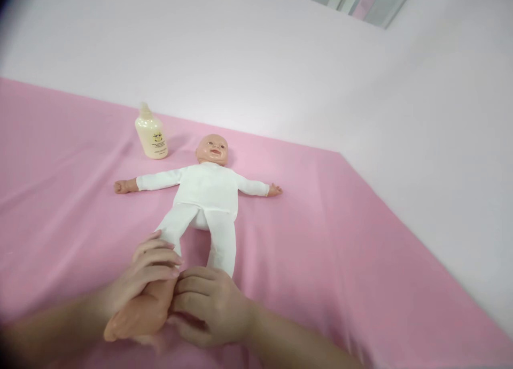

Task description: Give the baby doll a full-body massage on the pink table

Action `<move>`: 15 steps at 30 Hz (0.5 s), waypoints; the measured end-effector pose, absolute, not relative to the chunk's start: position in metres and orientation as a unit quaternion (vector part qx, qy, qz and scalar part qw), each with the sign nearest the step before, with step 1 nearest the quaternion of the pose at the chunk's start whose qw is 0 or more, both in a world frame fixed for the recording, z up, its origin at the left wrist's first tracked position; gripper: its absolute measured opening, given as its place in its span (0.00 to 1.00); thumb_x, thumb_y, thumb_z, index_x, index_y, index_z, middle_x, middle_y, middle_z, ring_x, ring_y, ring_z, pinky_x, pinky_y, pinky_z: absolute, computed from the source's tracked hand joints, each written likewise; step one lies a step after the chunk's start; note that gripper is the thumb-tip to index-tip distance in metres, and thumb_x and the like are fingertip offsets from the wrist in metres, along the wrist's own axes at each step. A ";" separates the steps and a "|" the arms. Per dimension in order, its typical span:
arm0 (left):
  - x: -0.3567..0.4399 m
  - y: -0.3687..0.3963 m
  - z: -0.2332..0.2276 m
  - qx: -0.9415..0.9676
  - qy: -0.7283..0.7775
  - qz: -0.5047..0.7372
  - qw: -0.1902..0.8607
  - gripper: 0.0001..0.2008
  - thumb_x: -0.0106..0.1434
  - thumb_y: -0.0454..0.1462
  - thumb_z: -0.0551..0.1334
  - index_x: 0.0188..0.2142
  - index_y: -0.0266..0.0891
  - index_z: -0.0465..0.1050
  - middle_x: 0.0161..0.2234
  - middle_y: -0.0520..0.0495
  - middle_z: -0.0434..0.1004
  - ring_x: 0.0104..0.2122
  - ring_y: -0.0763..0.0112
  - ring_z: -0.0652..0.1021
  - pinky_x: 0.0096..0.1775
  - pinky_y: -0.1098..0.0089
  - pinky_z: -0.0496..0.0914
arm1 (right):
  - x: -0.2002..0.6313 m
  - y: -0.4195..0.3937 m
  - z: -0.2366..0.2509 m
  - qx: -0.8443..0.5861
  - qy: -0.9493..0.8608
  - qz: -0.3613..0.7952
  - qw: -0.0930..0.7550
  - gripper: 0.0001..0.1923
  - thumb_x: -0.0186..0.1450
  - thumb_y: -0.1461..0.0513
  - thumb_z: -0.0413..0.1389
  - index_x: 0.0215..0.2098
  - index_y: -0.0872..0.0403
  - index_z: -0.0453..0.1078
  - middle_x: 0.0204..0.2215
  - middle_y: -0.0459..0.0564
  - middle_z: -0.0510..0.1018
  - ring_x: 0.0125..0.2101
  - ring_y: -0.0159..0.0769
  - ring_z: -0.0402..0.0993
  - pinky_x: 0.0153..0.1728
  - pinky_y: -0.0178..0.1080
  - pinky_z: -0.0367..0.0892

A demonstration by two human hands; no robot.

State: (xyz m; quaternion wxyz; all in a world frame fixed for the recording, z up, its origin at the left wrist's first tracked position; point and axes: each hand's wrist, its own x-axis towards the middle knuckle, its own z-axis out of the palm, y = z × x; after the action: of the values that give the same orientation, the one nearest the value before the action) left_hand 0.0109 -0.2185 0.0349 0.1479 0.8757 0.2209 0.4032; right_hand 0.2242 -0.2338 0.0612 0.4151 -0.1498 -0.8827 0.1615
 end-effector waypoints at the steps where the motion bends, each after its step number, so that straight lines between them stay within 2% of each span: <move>1: 0.011 -0.218 0.035 0.875 0.228 0.404 0.139 0.28 0.60 0.56 0.62 0.51 0.40 0.67 0.48 0.42 0.72 0.54 0.53 0.68 0.66 0.45 0.50 | 0.225 -0.234 0.063 -0.149 -0.882 0.164 0.415 0.03 0.66 0.64 0.52 0.37 0.55 0.66 0.31 0.52 0.76 0.37 0.34 0.74 0.43 0.36 0.74; 6: 0.013 -0.218 0.044 0.877 0.216 0.403 0.147 0.14 0.64 0.42 0.65 0.46 0.42 0.68 0.45 0.48 0.74 0.54 0.63 0.70 0.67 0.53 0.50 | 0.226 -0.233 0.065 -0.141 -0.881 0.176 0.415 0.12 0.62 0.69 0.49 0.42 0.55 0.67 0.36 0.54 0.77 0.42 0.35 0.74 0.46 0.38 0.75; 10: 0.017 -0.219 0.053 0.877 0.197 0.410 0.154 0.12 0.62 0.42 0.67 0.41 0.42 0.69 0.39 0.51 0.76 0.50 0.66 0.72 0.68 0.56 0.47 | 0.227 -0.233 0.063 -0.140 -0.884 0.176 0.409 0.14 0.60 0.69 0.49 0.43 0.55 0.67 0.35 0.53 0.78 0.40 0.35 0.74 0.44 0.38 0.74; 15: 0.017 -0.217 0.056 0.872 0.199 0.405 0.191 0.09 0.66 0.44 0.61 0.35 0.42 0.69 0.32 0.52 0.75 0.39 0.69 0.74 0.64 0.57 0.54 | 0.228 -0.234 0.060 -0.157 -0.892 0.168 0.388 0.13 0.60 0.68 0.47 0.43 0.54 0.65 0.32 0.51 0.77 0.34 0.33 0.73 0.37 0.37 0.72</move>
State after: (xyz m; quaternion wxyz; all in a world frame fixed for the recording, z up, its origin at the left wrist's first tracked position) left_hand 0.0171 -0.2174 0.0563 0.1914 0.8716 0.1992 0.4050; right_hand 0.2279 -0.2343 0.0602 0.3883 -0.1566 -0.8924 0.1683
